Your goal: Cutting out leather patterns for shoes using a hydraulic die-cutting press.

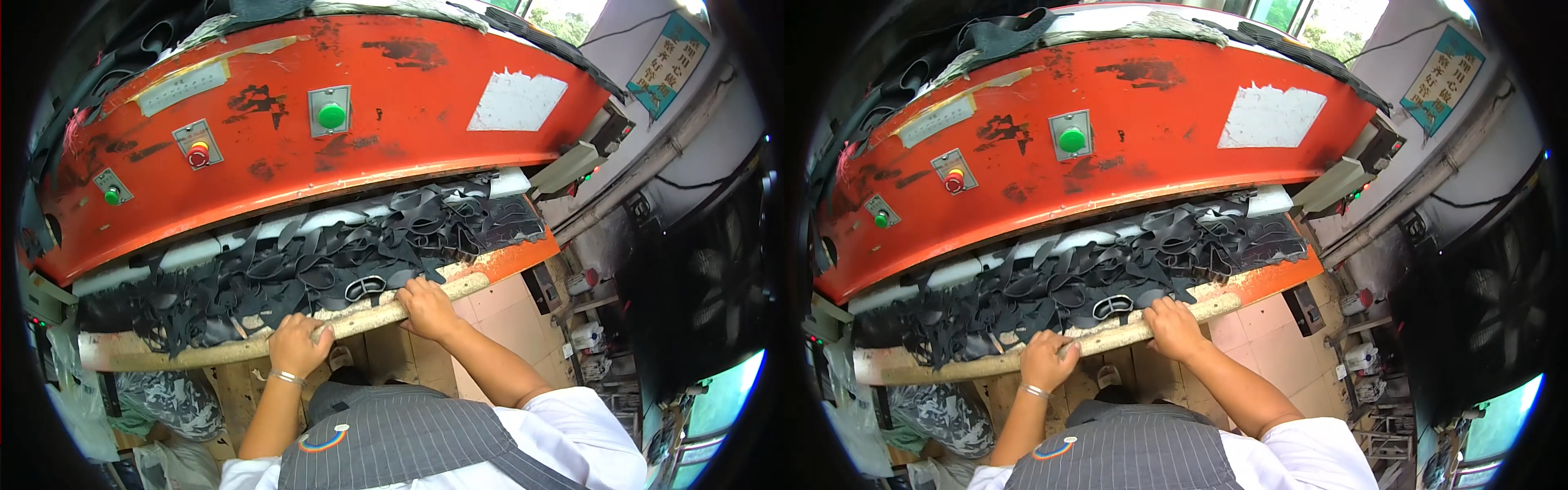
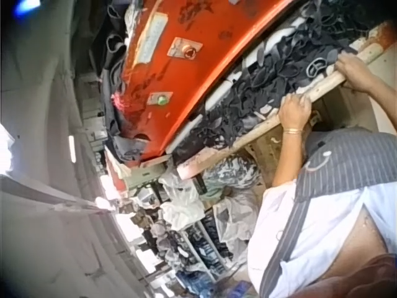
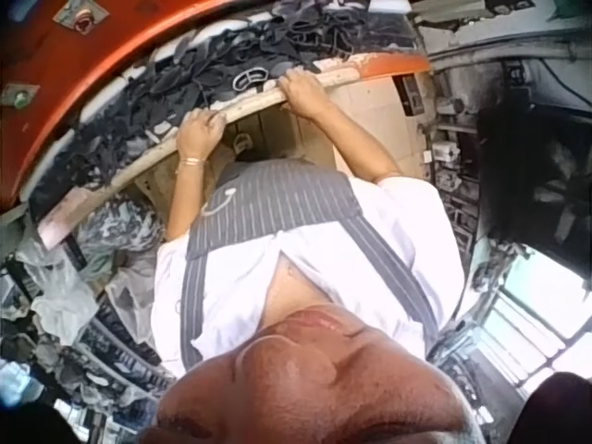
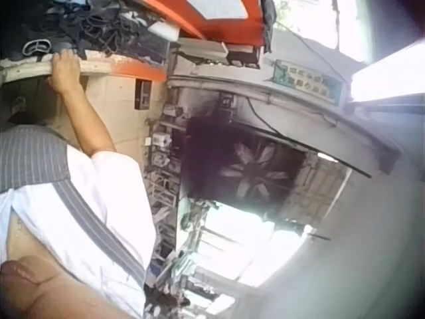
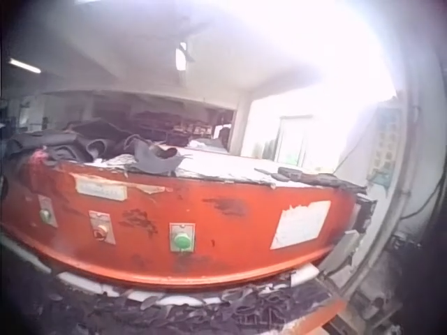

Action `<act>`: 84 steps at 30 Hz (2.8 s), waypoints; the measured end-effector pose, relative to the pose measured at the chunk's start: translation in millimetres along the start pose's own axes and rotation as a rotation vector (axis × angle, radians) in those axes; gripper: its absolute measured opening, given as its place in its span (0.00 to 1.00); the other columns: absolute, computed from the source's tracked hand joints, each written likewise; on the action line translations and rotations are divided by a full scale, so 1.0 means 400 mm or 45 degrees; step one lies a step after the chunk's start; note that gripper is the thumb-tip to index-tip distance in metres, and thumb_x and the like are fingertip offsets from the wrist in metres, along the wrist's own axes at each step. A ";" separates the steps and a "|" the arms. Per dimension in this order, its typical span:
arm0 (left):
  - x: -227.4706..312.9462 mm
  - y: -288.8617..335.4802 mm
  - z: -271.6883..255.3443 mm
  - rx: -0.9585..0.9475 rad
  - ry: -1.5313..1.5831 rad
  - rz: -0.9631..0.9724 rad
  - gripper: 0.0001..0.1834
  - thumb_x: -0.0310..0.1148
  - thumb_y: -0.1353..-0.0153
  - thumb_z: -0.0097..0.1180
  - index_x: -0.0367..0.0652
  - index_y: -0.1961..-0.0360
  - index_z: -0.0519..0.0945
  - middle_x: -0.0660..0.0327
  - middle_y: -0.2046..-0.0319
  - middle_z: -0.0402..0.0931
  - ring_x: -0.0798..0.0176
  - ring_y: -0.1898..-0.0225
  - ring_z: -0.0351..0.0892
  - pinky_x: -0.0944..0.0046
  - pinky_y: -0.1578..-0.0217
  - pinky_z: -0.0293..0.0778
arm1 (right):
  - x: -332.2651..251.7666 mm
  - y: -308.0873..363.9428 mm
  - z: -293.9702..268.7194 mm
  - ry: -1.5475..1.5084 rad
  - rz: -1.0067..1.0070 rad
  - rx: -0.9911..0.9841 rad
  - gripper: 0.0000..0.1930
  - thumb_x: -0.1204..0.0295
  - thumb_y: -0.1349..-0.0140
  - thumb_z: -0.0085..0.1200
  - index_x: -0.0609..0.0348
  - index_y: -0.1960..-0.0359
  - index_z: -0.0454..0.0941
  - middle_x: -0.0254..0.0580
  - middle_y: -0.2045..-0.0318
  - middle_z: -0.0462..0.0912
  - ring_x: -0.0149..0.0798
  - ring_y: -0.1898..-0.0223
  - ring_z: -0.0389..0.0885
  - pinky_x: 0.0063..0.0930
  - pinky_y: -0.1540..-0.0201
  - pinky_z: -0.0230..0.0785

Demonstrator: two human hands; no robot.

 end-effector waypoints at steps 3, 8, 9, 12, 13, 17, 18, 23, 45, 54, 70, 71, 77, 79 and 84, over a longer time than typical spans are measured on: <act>-0.006 -0.018 -0.007 -0.002 0.054 0.039 0.12 0.42 0.51 0.63 0.44 0.77 0.84 0.58 0.77 0.76 0.52 0.70 0.76 0.56 0.69 0.72 | 0.001 -0.023 -0.009 -0.018 -0.063 -0.084 0.27 0.64 0.67 0.73 0.56 0.63 0.75 0.41 0.64 0.74 0.45 0.57 0.73 0.38 0.57 0.67; -0.029 -0.126 -0.002 -0.672 0.121 -0.161 0.15 0.44 0.48 0.62 0.41 0.76 0.84 0.54 0.76 0.80 0.52 0.71 0.81 0.58 0.68 0.76 | 0.065 -0.143 -0.052 -0.568 -0.118 -0.793 0.27 0.53 0.50 0.65 0.60 0.55 0.78 0.52 0.59 0.81 0.54 0.54 0.78 0.41 0.51 0.70; -0.039 -0.181 -0.011 -0.667 0.110 -0.168 0.15 0.44 0.48 0.62 0.41 0.76 0.84 0.54 0.76 0.80 0.52 0.71 0.81 0.58 0.68 0.76 | 0.087 -0.209 -0.111 -0.707 -0.152 -0.542 0.25 0.54 0.49 0.64 0.60 0.56 0.78 0.53 0.58 0.81 0.55 0.55 0.78 0.42 0.51 0.70; -0.019 -0.398 -0.049 -0.186 0.422 -0.009 0.12 0.37 0.42 0.58 0.40 0.73 0.84 0.52 0.75 0.80 0.50 0.70 0.81 0.59 0.68 0.75 | 0.223 -0.395 -0.191 -0.352 -0.207 0.006 0.32 0.53 0.51 0.65 0.59 0.48 0.74 0.50 0.52 0.78 0.52 0.49 0.74 0.42 0.45 0.64; -0.024 -0.477 -0.022 -0.171 0.384 0.011 0.11 0.37 0.42 0.57 0.40 0.69 0.84 0.51 0.71 0.80 0.49 0.68 0.81 0.58 0.65 0.75 | 0.274 -0.436 -0.198 -0.266 -0.197 0.076 0.36 0.53 0.52 0.66 0.57 0.43 0.70 0.51 0.46 0.74 0.54 0.44 0.70 0.44 0.41 0.61; -0.144 -0.783 0.080 0.065 0.239 0.048 0.17 0.33 0.40 0.51 0.37 0.52 0.78 0.46 0.53 0.77 0.44 0.49 0.76 0.57 0.48 0.71 | 0.344 -0.647 -0.109 0.061 -0.101 -0.059 0.47 0.47 0.57 0.67 0.43 0.34 0.61 0.63 0.35 0.59 0.60 0.33 0.56 0.48 0.31 0.47; -0.192 -0.841 0.124 0.030 0.188 -0.048 0.20 0.32 0.38 0.48 0.40 0.45 0.75 0.47 0.45 0.73 0.45 0.42 0.70 0.54 0.41 0.65 | 0.346 -0.677 -0.092 0.040 -0.140 -0.031 0.47 0.45 0.57 0.66 0.42 0.34 0.61 0.63 0.36 0.59 0.61 0.33 0.55 0.49 0.31 0.46; -0.233 -0.939 0.278 -0.179 -0.383 -0.136 0.24 0.33 0.35 0.43 0.50 0.36 0.67 0.55 0.33 0.59 0.51 0.30 0.53 0.47 0.32 0.48 | 0.378 -0.683 -0.091 -0.049 -0.295 0.193 0.35 0.46 0.56 0.65 0.53 0.48 0.74 0.62 0.40 0.65 0.60 0.37 0.60 0.50 0.33 0.50; 0.084 -0.733 0.260 -0.288 0.513 0.092 0.28 0.47 0.37 0.54 0.38 0.43 0.73 0.45 0.42 0.68 0.47 0.38 0.66 0.54 0.38 0.60 | 0.533 -0.144 -0.470 -1.221 0.267 1.066 0.27 0.67 0.57 0.73 0.60 0.57 0.71 0.34 0.66 0.72 0.29 0.64 0.71 0.23 0.59 0.66; 0.393 -0.431 0.063 -0.062 2.266 -0.369 0.19 0.35 0.31 0.49 0.37 0.46 0.60 0.57 0.55 0.70 0.65 0.54 0.74 0.61 0.49 0.72 | 0.154 -0.194 -0.439 -0.974 -0.414 0.562 0.23 0.62 0.57 0.72 0.62 0.61 0.81 0.45 0.68 0.77 0.43 0.66 0.75 0.34 0.62 0.70; 0.209 -0.114 -0.106 0.328 2.268 -0.689 0.21 0.46 0.34 0.52 0.38 0.50 0.73 0.59 0.59 0.79 0.62 0.60 0.82 0.63 0.61 0.81 | -0.195 -0.208 -0.563 -0.734 -1.130 0.586 0.20 0.64 0.42 0.59 0.61 0.50 0.77 0.48 0.55 0.78 0.47 0.53 0.78 0.42 0.51 0.72; 0.204 -0.093 -0.108 0.267 2.241 -0.668 0.21 0.45 0.33 0.51 0.38 0.50 0.72 0.59 0.58 0.79 0.63 0.60 0.82 0.63 0.61 0.80 | -0.216 -0.209 -0.561 -0.730 -1.147 0.571 0.20 0.64 0.42 0.59 0.61 0.50 0.77 0.48 0.55 0.78 0.47 0.53 0.78 0.42 0.51 0.72; 0.138 0.089 -0.151 0.308 2.322 -0.759 0.19 0.40 0.35 0.56 0.41 0.48 0.71 0.60 0.58 0.77 0.64 0.61 0.82 0.64 0.62 0.81 | -0.419 -0.128 -0.481 -0.789 -1.710 0.163 0.21 0.72 0.49 0.59 0.62 0.51 0.75 0.47 0.50 0.76 0.47 0.46 0.75 0.47 0.37 0.62; 0.121 0.178 -0.157 0.286 2.316 -0.829 0.19 0.41 0.35 0.56 0.39 0.49 0.72 0.62 0.59 0.78 0.69 0.61 0.80 0.68 0.61 0.79 | -0.491 -0.099 -0.476 -0.786 -1.783 0.048 0.20 0.72 0.48 0.57 0.61 0.52 0.76 0.47 0.50 0.76 0.47 0.45 0.74 0.47 0.36 0.62; 0.088 0.374 -0.221 0.440 1.991 -0.716 0.17 0.39 0.34 0.55 0.37 0.53 0.74 0.67 0.63 0.76 0.76 0.65 0.73 0.73 0.63 0.72 | -0.705 0.011 -0.439 -0.492 -2.135 0.289 0.13 0.70 0.47 0.54 0.60 0.60 0.78 0.43 0.58 0.78 0.43 0.54 0.77 0.40 0.45 0.71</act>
Point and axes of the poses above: each hand's wrist, its own y-axis away from the middle knuckle, its own z-axis out of the palm, x = y × z, the point moved 8 cm from there along -y, towards the middle knuckle
